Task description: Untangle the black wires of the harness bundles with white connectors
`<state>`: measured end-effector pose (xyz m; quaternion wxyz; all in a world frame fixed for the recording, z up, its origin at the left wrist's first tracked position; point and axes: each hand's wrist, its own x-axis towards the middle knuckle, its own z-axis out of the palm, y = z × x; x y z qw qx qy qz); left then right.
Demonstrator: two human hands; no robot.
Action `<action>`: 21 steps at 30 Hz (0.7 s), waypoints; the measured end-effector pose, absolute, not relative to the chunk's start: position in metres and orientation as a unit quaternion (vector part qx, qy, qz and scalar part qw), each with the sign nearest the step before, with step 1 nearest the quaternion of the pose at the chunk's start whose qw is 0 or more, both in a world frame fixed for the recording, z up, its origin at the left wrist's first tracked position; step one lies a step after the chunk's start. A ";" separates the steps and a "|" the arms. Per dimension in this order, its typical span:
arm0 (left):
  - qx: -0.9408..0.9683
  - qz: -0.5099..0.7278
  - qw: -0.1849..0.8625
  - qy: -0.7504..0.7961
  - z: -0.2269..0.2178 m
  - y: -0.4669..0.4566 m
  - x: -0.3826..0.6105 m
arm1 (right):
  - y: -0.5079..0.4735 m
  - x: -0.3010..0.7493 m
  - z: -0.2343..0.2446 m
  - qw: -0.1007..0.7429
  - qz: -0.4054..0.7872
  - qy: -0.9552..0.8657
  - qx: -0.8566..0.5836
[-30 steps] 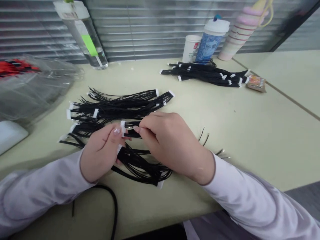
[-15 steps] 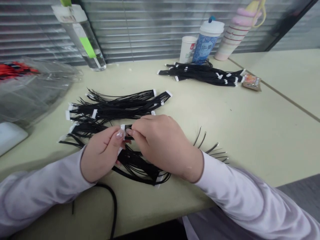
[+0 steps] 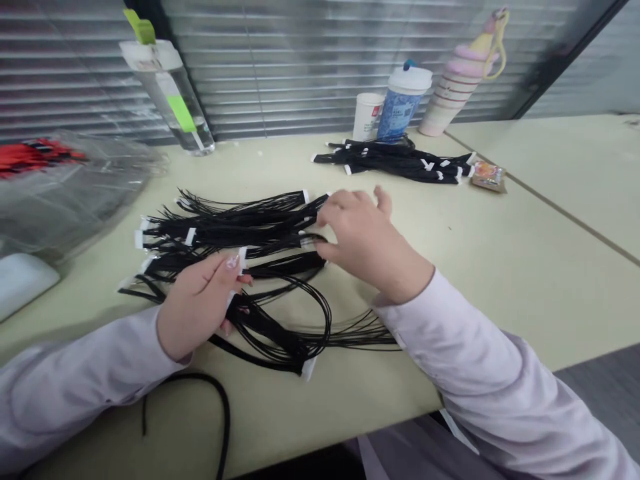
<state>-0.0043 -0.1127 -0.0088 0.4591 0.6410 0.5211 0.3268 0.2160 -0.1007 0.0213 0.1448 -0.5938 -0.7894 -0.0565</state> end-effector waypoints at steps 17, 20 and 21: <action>0.537 0.411 0.487 0.552 -0.009 -0.107 0.004 | -0.136 0.201 0.049 0.020 0.259 -0.819 -0.511; 0.544 0.409 0.483 0.551 -0.008 -0.108 0.004 | -0.136 0.185 0.043 0.100 0.299 -0.826 -0.468; 0.546 0.407 0.483 0.551 -0.008 -0.108 0.004 | -0.136 0.180 0.038 0.120 0.312 -0.828 -0.451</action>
